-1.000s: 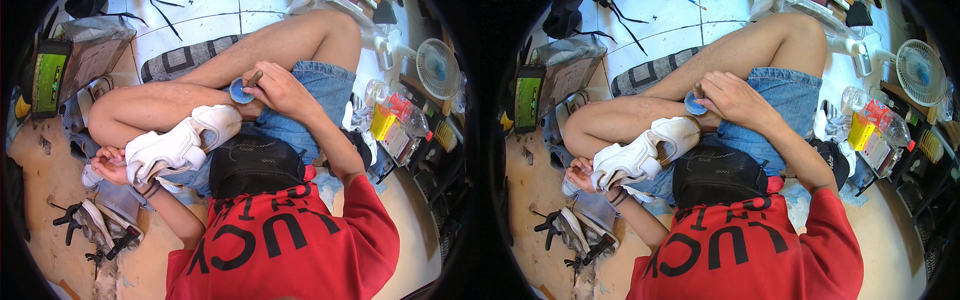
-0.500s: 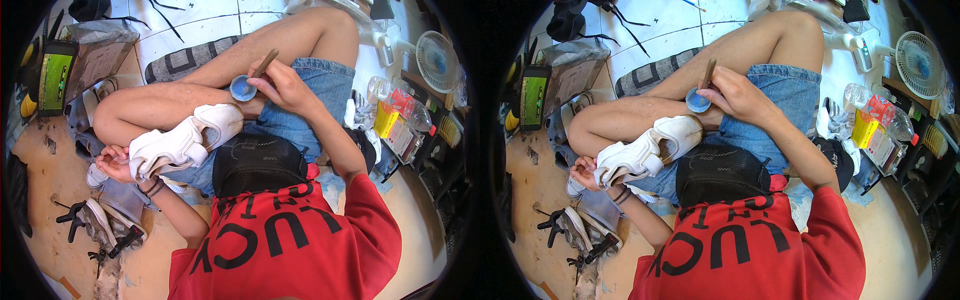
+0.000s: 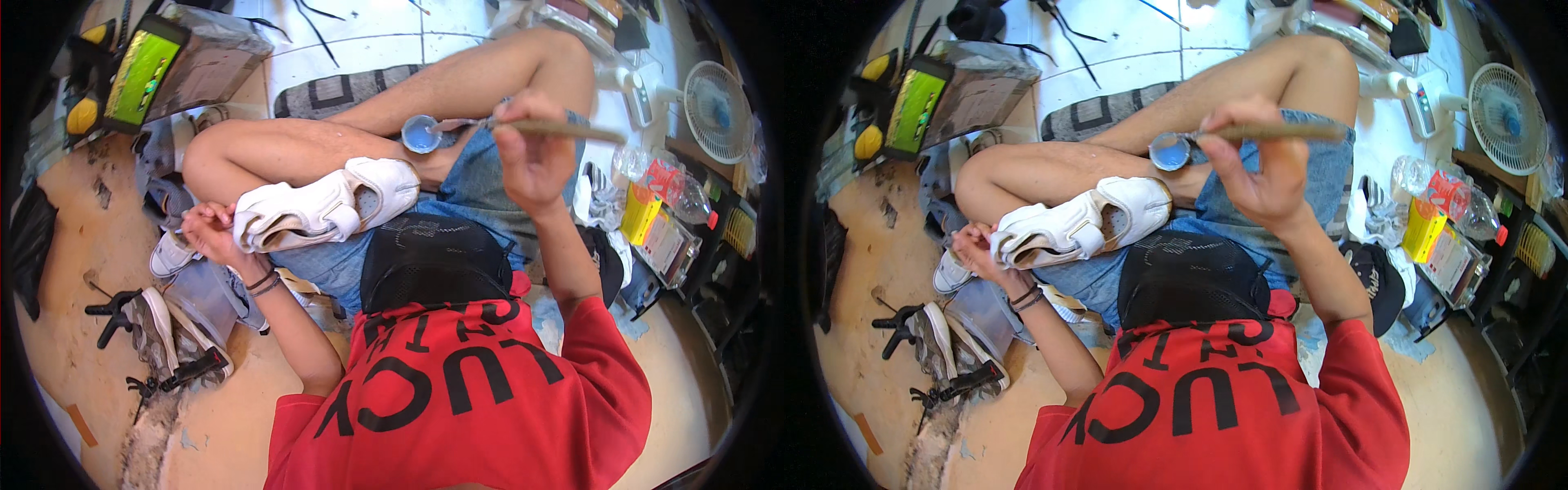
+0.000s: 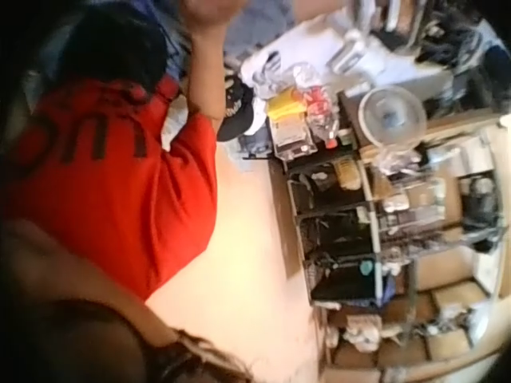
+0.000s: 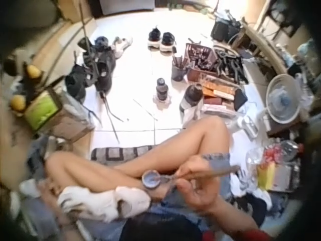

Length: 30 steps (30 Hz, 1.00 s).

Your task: Apply adhesive or sealant to the seams of a white shoe using a small applicator tool.

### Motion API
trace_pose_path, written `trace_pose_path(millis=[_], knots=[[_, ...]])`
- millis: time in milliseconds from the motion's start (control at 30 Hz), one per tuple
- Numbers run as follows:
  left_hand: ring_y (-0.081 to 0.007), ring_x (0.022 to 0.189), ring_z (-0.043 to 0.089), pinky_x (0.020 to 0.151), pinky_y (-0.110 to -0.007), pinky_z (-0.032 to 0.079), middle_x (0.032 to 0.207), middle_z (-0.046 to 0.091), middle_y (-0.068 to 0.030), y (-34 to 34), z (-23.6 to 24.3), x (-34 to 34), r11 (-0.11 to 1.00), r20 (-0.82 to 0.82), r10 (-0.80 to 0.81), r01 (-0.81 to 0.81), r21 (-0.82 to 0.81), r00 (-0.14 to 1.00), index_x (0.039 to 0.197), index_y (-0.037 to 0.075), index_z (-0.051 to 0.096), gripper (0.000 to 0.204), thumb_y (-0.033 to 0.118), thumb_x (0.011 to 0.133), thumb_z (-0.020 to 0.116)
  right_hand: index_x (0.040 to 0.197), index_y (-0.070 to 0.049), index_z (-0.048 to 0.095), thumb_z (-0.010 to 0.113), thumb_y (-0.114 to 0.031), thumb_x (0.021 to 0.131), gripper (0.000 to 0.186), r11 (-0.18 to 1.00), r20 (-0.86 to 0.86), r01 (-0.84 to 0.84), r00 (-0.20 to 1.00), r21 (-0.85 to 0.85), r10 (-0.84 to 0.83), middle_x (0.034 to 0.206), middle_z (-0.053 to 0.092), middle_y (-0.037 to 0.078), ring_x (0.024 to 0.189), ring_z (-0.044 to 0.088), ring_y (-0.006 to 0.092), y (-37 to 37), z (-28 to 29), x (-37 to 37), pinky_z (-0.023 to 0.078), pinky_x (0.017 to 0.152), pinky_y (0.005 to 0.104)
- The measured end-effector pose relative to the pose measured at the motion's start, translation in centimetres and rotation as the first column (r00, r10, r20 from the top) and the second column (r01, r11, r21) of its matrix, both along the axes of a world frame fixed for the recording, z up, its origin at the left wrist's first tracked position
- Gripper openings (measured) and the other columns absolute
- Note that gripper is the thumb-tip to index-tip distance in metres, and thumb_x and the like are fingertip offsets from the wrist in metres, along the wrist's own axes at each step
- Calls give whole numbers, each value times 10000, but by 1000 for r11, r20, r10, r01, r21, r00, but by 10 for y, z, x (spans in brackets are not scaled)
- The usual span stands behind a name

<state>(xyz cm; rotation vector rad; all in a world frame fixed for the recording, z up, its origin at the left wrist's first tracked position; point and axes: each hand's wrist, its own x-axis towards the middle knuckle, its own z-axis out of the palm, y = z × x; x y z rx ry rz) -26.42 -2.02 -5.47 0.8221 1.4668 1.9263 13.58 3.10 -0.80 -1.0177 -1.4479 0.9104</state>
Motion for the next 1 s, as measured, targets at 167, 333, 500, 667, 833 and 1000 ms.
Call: trace_pose_path(millis=[167,333,500,667,833,1000], knots=[[-139,776,554,710,-326,592,906,541,-81,-7,3,16,992,-114,-122,116,-56,986,1014,110,458,135,147,1021,588,1010,-11,644,744,-58,881,169,993,413,-110,903,-47,119,922,675,92,742,651,203,-17,-59,-5,509,628,295],[-329,1268,532,1125,-472,360,1327,579,-192,-37,34,20,749,-294,-659,572,-334,692,1276,52,546,822,730,821,640,963,-9,646,734,-91,901,135,999,394,-1,919,-45,19,864,689,100,624,643,170,-26,-40,-2,493,558,274],[-326,1325,496,1138,-430,332,1404,564,-162,-23,78,19,547,-317,-832,580,-604,454,1209,71,637,655,404,701,882,963,5,654,731,-108,911,146,955,383,-13,915,-295,130,739,673,85,592,635,131,-24,-32,-4,480,538,262],[-249,1087,638,922,-351,491,1182,683,-97,-26,54,32,687,-360,-715,506,-522,599,1029,45,721,336,78,719,849,1001,-9,628,680,-99,960,112,937,76,52,997,-346,-27,726,651,44,607,614,73,-24,-23,1,472,527,218],[-254,1005,627,900,-360,486,1098,695,-73,-33,60,57,838,-527,-545,441,-321,652,942,60,757,292,129,682,869,1086,-41,563,623,-108,1001,125,964,-118,81,987,-252,-113,746,624,53,587,594,101,-14,-17,34,471,487,240],[-277,1028,613,940,-396,482,1078,692,-106,-7,101,98,841,-558,-504,522,-143,659,930,61,761,308,187,674,877,1138,-73,522,555,-230,1048,184,926,-518,133,796,-353,-312,775,586,50,603,585,145,-9,18,52,530,555,275]])
